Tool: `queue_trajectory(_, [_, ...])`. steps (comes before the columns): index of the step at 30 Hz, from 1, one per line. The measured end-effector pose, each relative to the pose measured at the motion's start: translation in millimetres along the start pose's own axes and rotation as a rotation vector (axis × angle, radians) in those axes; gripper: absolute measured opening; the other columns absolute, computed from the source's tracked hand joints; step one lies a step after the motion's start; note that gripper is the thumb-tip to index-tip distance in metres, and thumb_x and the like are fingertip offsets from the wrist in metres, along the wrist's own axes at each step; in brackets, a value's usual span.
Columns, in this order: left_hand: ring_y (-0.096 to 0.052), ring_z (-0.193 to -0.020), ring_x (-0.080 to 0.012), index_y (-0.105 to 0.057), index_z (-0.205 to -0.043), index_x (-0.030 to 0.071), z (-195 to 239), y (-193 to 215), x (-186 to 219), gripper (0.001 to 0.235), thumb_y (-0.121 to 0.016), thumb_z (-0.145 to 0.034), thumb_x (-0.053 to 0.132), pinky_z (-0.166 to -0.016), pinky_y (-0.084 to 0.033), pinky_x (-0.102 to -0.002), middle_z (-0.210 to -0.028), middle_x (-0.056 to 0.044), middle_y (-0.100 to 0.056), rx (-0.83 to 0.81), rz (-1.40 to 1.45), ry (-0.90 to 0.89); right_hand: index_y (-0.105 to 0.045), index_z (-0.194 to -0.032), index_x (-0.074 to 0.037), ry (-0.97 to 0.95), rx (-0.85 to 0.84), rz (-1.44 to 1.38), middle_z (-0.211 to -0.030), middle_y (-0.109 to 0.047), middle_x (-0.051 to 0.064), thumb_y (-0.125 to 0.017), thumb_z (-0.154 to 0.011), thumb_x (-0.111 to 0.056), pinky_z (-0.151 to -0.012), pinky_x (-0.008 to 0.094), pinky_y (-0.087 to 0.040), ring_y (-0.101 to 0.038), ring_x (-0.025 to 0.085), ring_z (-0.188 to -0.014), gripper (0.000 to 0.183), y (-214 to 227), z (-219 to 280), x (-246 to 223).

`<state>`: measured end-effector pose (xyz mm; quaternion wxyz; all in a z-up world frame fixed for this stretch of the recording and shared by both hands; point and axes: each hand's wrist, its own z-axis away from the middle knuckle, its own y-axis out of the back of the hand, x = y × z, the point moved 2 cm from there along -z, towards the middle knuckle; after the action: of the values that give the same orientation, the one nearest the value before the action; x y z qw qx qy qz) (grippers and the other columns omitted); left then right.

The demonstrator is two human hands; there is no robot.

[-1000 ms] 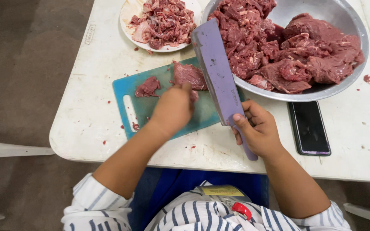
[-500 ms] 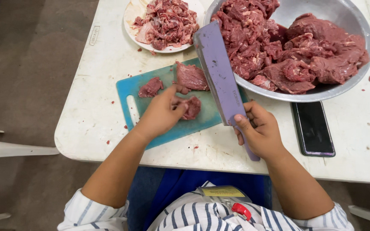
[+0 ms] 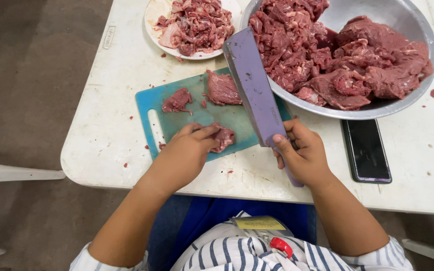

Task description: The person cuts raw meat into smaller pieces using a cleaver on a blue cutting board. The person repeatedly picks up pieces of meat from a metal bowl, slices them, and places the cut pieces onto a white plate.

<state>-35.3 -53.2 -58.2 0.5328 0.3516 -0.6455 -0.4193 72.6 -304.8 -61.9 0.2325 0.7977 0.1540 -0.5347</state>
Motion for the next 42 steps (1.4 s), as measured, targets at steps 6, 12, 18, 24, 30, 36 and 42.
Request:
queue_trajectory(6, [-0.061, -0.121, -0.0338, -0.075, -0.107, 0.015, 15, 6, -1, 0.023, -0.056, -0.093, 0.012, -0.094, -0.055, -0.044, -0.128, -0.006, -0.067, 0.194, -0.037, 0.033, -0.063, -0.102, 0.003, -0.03, -0.053, 0.208, -0.056, -0.061, 0.01, -0.054, -0.102, -0.008, -0.044, 0.034, -0.052, -0.061, 0.021, -0.04, 0.014, -3, -1, 9])
queue_trajectory(12, [-0.065, -0.114, -0.0308, -0.072, -0.112, 0.008, 3, -37, 16, 0.02, -0.058, -0.098, 0.01, -0.098, -0.053, -0.038, -0.112, -0.011, -0.069, 0.439, 0.081, 0.035, -0.062, -0.112, -0.005, -0.316, -0.194, 0.384, -0.057, -0.066, 0.012, -0.058, -0.1, -0.016, -0.048, 0.037, -0.052, -0.061, 0.024, -0.039, 0.017, -25, -2, 2])
queue_trajectory(18, [-0.064, -0.111, -0.0289, -0.071, -0.108, 0.0, 1, -51, 27, 0.017, -0.057, -0.098, 0.003, -0.101, -0.049, -0.036, -0.107, -0.013, -0.067, 0.497, -0.025, 0.03, -0.057, -0.128, -0.01, -0.396, -0.393, 0.737, -0.091, -0.076, 0.027, -0.06, -0.098, -0.024, -0.078, 0.055, -0.057, -0.074, 0.047, -0.09, 0.034, -37, -3, -21])
queue_trajectory(24, [-0.062, -0.113, -0.0293, -0.069, -0.107, 0.0, 3, -59, 29, 0.015, -0.058, -0.097, 0.003, -0.101, -0.048, -0.036, -0.105, -0.013, -0.066, 0.496, -0.059, 0.036, -0.055, -0.119, -0.01, -0.408, -0.498, 1.007, -0.086, -0.073, 0.025, -0.053, -0.101, -0.034, -0.073, 0.054, -0.06, -0.074, 0.046, -0.087, 0.03, -58, -22, -25])
queue_trajectory(30, [-0.063, -0.107, -0.0286, -0.07, -0.104, -0.001, 8, -53, 24, 0.014, -0.057, -0.1, 0.002, -0.1, -0.048, -0.036, -0.1, -0.013, -0.066, 0.521, 0.005, 0.021, -0.054, -0.108, -0.006, -0.36, -0.499, 1.041, -0.081, -0.07, 0.026, -0.05, -0.102, -0.033, -0.066, 0.055, -0.059, -0.073, 0.048, -0.08, 0.028, -82, -49, -24])
queue_trajectory(36, [-0.063, -0.106, -0.0287, -0.069, -0.1, 0.0, 8, -51, 22, 0.012, -0.059, -0.101, 0.007, -0.099, -0.049, -0.036, -0.098, -0.012, -0.065, 0.538, 0.034, 0.039, -0.052, -0.113, -0.009, -0.48, -0.554, 1.111, -0.088, -0.072, 0.027, -0.045, -0.103, -0.039, -0.074, 0.058, -0.058, -0.073, 0.05, -0.089, 0.032, -66, -14, -31])
queue_trajectory(42, [-0.066, -0.107, -0.03, -0.07, -0.102, -0.002, 6, -51, 19, 0.013, -0.061, -0.101, 0.008, -0.101, -0.05, -0.038, -0.099, -0.014, -0.068, 0.546, 0.105, -0.002, -0.05, -0.117, -0.011, -0.57, -0.557, 1.128, -0.088, -0.074, 0.026, -0.044, -0.103, -0.038, -0.077, 0.056, -0.06, -0.074, 0.047, -0.09, 0.031, -55, 9, -34])
